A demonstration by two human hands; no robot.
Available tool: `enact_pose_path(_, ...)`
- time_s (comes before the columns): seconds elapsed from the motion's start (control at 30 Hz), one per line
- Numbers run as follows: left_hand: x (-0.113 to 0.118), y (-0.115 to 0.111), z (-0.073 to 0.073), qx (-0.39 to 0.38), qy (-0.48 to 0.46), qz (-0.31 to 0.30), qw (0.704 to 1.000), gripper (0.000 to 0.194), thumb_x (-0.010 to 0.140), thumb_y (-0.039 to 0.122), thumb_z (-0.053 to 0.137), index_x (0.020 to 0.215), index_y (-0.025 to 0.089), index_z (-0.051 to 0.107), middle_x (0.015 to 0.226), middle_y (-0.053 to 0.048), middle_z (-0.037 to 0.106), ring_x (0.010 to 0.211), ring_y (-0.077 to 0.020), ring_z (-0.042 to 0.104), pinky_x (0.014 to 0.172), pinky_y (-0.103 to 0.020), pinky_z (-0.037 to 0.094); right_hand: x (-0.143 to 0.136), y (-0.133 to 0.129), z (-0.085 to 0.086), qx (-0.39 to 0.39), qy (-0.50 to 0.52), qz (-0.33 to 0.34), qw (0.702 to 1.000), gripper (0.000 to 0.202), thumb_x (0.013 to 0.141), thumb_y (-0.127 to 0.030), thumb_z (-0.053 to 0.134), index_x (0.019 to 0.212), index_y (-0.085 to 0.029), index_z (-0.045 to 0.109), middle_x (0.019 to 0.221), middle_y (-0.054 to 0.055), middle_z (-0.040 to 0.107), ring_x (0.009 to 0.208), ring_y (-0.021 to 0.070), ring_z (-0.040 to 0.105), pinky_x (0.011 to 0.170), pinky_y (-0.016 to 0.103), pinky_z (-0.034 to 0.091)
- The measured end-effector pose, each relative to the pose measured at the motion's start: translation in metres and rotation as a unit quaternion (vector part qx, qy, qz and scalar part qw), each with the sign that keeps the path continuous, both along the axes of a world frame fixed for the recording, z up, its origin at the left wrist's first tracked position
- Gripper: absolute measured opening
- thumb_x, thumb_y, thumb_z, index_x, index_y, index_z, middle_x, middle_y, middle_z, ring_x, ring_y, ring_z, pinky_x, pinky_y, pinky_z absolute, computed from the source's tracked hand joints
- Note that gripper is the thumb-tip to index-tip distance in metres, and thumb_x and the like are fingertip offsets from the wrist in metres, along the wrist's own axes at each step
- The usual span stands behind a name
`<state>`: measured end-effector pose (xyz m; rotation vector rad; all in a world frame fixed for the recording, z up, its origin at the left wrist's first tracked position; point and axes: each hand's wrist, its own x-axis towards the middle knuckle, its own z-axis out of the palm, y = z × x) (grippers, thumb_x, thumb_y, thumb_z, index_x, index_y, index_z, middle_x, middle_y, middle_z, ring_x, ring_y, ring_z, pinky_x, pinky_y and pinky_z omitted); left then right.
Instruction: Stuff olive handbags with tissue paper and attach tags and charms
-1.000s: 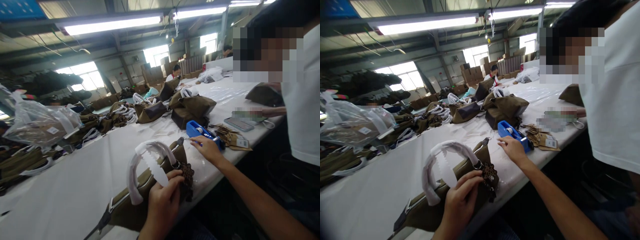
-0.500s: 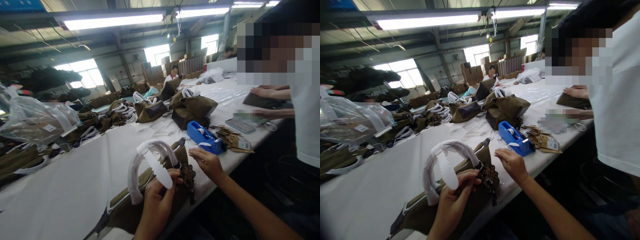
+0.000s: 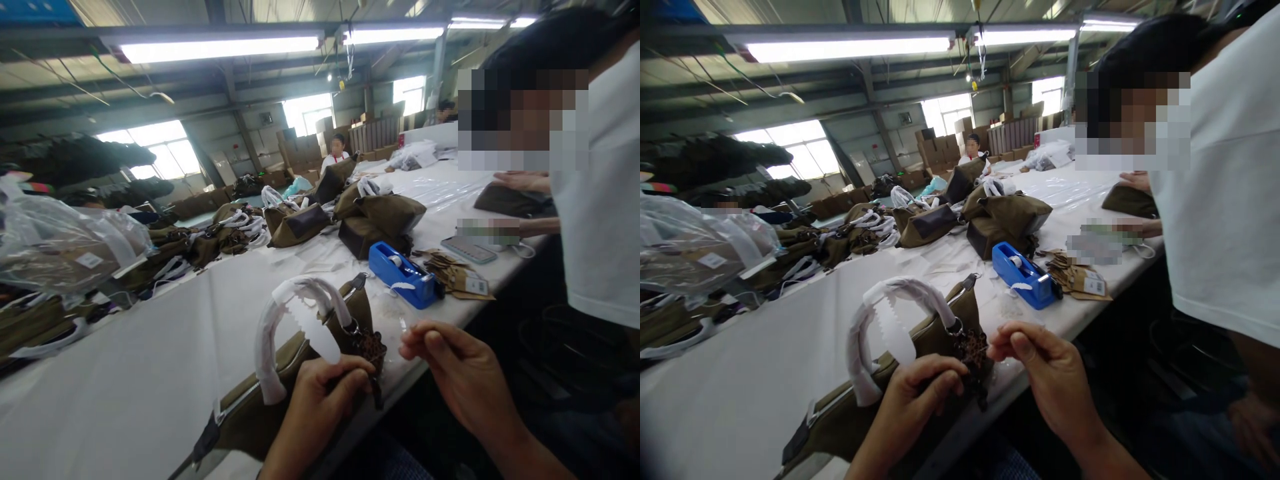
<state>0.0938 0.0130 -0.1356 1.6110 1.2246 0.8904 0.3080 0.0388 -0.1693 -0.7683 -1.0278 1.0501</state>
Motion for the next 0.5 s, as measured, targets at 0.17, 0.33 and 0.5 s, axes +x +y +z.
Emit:
enact_pose_path(0.17,0.002,0.004,-0.004,-0.003,0.006,0.036,0.999,0.028,0.094,0.043,0.063,0.093,0.021,0.079,0.073,-0.001,0.073,0.051,-0.0093,0.053,0.049,-0.019,0.041,0.018,0.001,-0.004,-0.013,-0.125,-0.144,0.982,0.024,0.090,-0.040,0.073,0.109,-0.026,0.078,0.092,0.005,0.079,0.058,0.0132,0.069,0.053,0.020,0.059)
enact_pose_path(0.33,0.006,0.009,0.000,0.039,0.048,0.012,0.998,0.024,0.093,0.039,0.065,0.085,0.021,0.079,0.074,-0.001,0.075,0.071,-0.0155,0.067,0.070,-0.021,0.050,0.007,-0.017,0.001,0.224,-0.378,-0.172,0.882,0.040,0.095,-0.018,0.065,0.134,-0.027,0.063,0.124,0.005,0.073,0.099,0.0168,0.074,0.092,0.024,0.059)
enact_pose_path(0.5,0.004,0.010,-0.003,0.052,0.070,-0.023,0.996,0.026,0.094,0.040,0.065,0.084,0.021,0.079,0.075,-0.002,0.076,0.072,-0.0167,0.068,0.071,-0.022,0.052,-0.013,-0.015,-0.004,0.283,-0.385,-0.010,0.878,0.025,0.100,-0.015,0.056,0.121,-0.021,0.069,0.102,0.004,0.077,0.091,0.0119,0.074,0.085,0.015,0.058)
